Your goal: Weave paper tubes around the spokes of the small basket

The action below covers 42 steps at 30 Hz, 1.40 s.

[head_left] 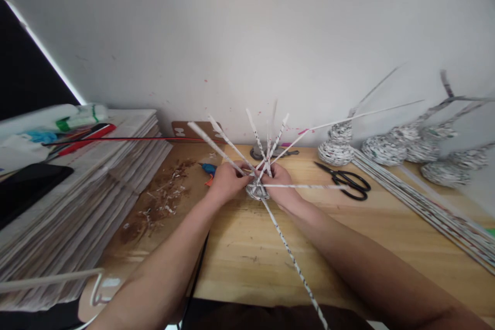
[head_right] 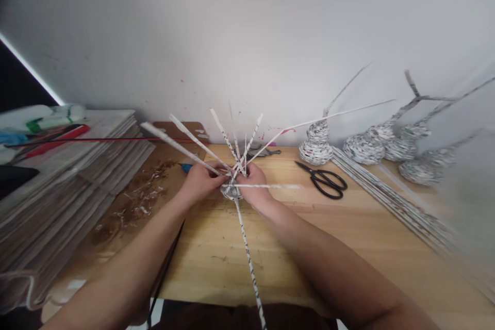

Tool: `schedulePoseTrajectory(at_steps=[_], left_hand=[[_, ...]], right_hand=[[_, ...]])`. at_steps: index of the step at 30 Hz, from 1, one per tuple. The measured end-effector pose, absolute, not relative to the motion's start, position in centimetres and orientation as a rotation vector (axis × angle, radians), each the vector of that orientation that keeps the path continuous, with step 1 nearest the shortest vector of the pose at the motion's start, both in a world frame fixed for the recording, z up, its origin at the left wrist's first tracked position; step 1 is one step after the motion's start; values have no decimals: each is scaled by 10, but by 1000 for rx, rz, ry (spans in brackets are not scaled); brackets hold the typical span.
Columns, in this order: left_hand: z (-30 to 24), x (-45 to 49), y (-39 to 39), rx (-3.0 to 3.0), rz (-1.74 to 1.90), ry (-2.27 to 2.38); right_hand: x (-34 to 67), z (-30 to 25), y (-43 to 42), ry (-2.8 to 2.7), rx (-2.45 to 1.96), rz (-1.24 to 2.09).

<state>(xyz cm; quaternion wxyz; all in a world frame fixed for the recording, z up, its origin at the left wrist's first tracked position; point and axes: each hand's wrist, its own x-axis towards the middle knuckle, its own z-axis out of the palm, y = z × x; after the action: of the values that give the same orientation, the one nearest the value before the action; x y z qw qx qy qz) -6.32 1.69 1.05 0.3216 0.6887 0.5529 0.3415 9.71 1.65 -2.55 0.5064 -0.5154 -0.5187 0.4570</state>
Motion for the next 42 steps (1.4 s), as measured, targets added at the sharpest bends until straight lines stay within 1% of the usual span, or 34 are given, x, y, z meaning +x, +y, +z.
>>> schedulePoseTrajectory(at_steps=[5,11,15,19,23,32,36,42], left_hand=[[11,-63,17,1761,983,1511],[9,-65,20,1734,972,1408],[7,-66,21,1672,972,1363],[2,-65,22,1574,960,1312],[-3,-63,23,1512,948,1291],[-4,-56,22,1521,1183,1396],[-1,-52,19,1617,1202,1367],[-1,-50,18,1630,1258,1300]], right_hand=[[95,-30,19,-1207,-1258,1063],[95,-25,15,-1154,-1264,1117],[93,-21,11,-1146,-1246,1094],[93,-25,10,-1177,-1242,1050],[93,-31,13,-1172,-1273,1082],[97,-27,17,-1262,-1287,1071],[96,-27,16,-1238,-1291,1009],[92,-22,14,-1135,-1199,1118]])
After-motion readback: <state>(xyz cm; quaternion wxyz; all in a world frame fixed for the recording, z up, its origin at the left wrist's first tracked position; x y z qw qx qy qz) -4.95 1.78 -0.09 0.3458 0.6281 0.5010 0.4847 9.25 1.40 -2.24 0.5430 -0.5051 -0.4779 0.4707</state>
